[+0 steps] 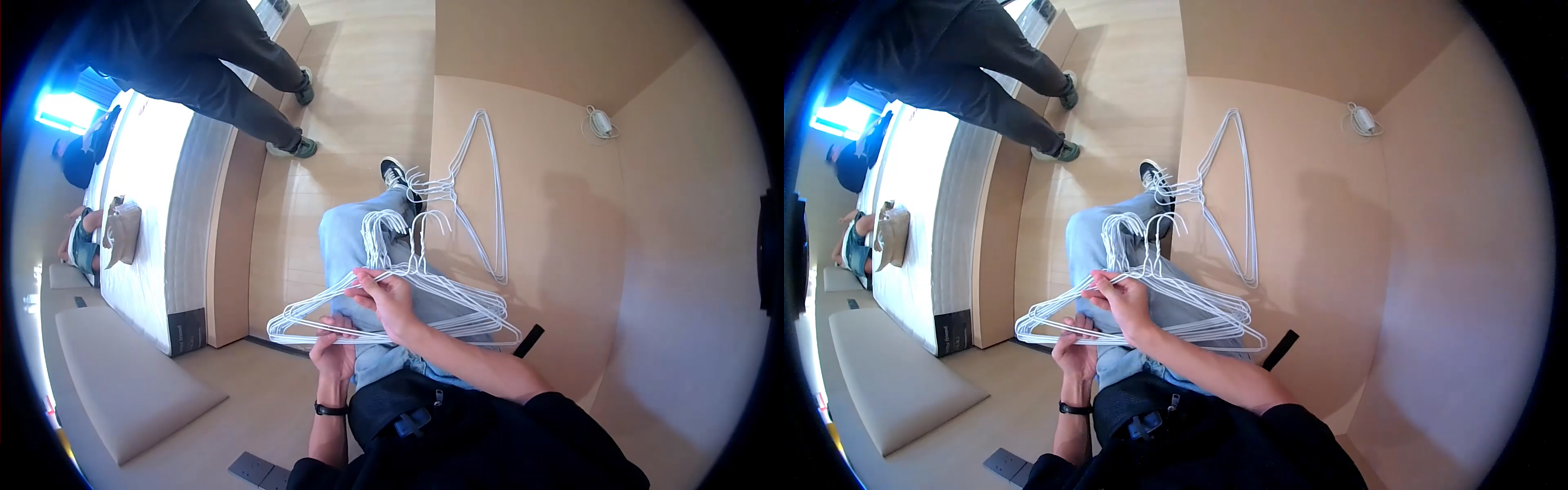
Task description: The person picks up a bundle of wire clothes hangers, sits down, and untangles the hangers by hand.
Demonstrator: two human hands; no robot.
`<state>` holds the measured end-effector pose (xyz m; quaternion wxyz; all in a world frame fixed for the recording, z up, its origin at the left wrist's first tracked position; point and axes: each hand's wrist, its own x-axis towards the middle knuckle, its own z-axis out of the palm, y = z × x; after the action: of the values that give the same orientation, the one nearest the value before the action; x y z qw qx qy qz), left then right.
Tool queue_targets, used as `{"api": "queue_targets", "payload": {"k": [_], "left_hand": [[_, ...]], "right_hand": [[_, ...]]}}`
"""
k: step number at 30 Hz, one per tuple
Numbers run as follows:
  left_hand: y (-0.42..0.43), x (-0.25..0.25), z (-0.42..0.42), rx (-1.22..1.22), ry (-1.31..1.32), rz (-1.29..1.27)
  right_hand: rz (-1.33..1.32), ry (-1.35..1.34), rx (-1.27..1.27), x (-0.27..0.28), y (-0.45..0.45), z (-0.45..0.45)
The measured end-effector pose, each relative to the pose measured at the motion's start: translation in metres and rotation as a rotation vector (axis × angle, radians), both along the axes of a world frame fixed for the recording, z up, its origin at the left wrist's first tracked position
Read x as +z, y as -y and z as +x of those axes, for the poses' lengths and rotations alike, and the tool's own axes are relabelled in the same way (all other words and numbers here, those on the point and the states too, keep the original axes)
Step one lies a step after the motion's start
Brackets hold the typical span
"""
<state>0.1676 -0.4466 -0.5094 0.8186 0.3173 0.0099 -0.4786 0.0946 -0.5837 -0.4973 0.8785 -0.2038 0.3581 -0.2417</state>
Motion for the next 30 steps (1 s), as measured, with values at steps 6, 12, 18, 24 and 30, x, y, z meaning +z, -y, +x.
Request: {"api": "queue_targets", "payload": {"k": [6, 12, 18, 24, 30], "left_hand": [[0.005, 0.003, -0.002, 0.031, -0.034, 0.055], [0.002, -0.004, 0.0, 0.012, -0.042, 0.072], [0.001, -0.009, 0.003, -0.009, -0.04, 0.058], [-0.001, -0.009, 0.002, 0.013, -0.053, 0.053], [-0.001, -0.009, 0.001, 0.02, -0.045, 0.033]], "right_hand": [[-0.097, -0.104, 0.313, -0.001, 0.003, -0.007], [-0.703, -0.151, 0.513, 0.052, 0.011, -0.066], [-1.47, -0.73, 0.118, 0.053, 0.071, -0.104], [-1.413, -0.681, 0.228, 0.032, 0.068, -0.093], [-1.16, -0.612, 0.211, 0.029, 0.067, -0.092]]}}
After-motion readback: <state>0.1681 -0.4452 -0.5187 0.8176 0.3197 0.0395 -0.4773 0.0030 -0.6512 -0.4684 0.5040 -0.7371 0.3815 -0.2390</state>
